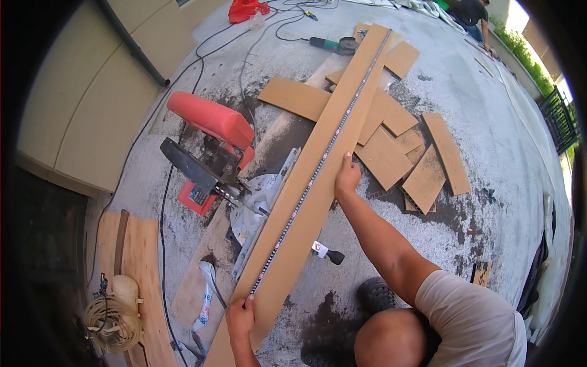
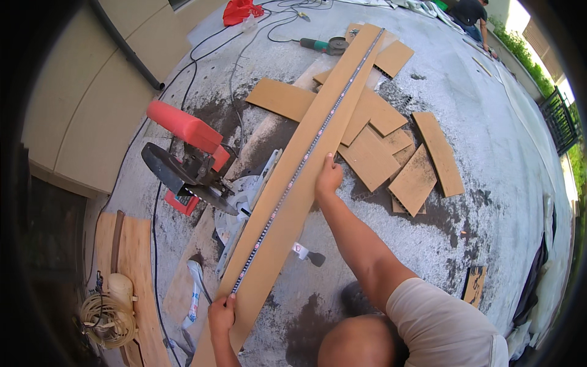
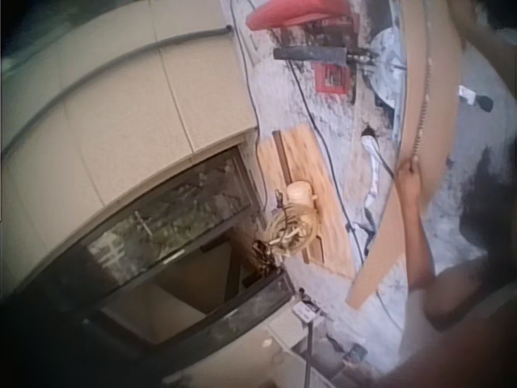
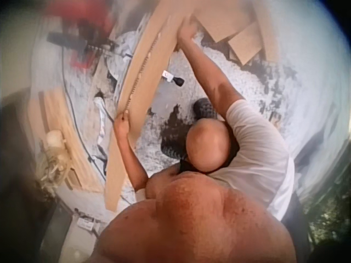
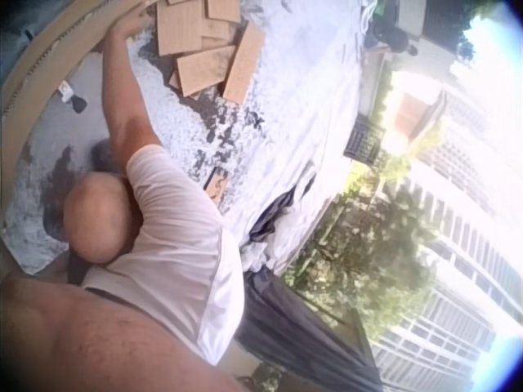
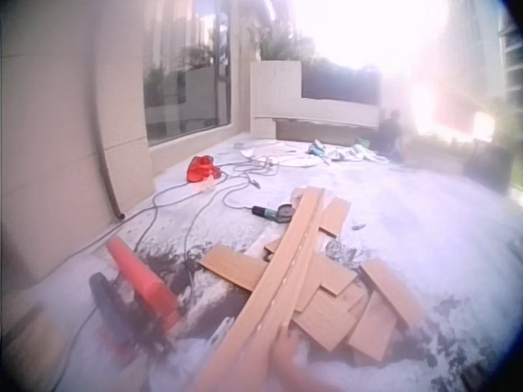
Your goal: The person measures a board with a tape measure, cuts it using a miter saw, and then places it into position on a floor alongside other boards.
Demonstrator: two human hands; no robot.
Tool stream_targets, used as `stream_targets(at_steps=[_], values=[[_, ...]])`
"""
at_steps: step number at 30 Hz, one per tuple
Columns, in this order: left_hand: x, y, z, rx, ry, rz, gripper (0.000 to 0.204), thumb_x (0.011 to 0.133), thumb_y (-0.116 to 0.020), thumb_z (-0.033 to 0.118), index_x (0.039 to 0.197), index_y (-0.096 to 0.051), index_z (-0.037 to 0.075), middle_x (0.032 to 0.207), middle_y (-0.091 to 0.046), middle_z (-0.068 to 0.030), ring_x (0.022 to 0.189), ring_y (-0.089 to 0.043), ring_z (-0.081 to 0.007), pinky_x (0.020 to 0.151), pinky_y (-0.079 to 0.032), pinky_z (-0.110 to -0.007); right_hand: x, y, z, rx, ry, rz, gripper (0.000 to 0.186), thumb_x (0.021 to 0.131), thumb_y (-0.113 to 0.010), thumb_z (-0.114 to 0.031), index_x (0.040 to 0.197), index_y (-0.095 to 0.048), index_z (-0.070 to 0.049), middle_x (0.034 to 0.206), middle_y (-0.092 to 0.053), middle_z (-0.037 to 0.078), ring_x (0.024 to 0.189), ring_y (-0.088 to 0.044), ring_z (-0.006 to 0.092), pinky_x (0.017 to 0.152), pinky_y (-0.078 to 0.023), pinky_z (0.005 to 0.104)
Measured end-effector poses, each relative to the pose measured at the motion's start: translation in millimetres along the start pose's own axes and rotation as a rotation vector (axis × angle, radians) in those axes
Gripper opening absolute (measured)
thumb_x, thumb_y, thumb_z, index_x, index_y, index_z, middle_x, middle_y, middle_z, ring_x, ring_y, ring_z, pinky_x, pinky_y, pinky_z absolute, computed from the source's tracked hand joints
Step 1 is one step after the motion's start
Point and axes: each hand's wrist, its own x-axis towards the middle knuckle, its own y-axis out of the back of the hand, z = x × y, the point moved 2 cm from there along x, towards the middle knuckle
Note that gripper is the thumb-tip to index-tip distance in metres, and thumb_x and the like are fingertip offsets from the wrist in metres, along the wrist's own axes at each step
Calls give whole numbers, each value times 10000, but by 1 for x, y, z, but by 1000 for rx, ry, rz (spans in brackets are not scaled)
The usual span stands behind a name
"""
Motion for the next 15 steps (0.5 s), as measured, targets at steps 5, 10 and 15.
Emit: stream_targets(at_steps=[5, 10, 15], values=[[5, 9, 7, -34, 20, -39, 471, 936, -589, 424, 883, -697, -32, 849, -654, -290, 848, -626, -484, 754, -473, -526, 5, -4, -1, -92, 17, 25, 559, 962, -553, -490, 868, -613, 58, 873, -673, 211, 821, -640, 320, 788, -487, 443], [7, 9, 4, -46, 16, -41, 463, 935, -592, 418, 866, -689, -29, 838, -645, -284, 824, -621, -477, 732, -464, -515, 6, -5, -4, -125, 8, 16, 559, 961, -536, -499, 901, -618, 51, 898, -672, 235, 848, -645, 369, 809, -487, 462], [6, 7, -1, -67, 23, -55, 465, 935, -587, 419, 856, -685, -28, 820, -641, -278, 816, -622, -468, 725, -466, -502, 0, -4, -8, -193, 44, -8, 595, 970, -494, -512, 1000, -611, 71, 1014, -663, 299, 981, -634, 454, 887, -469, 496]])
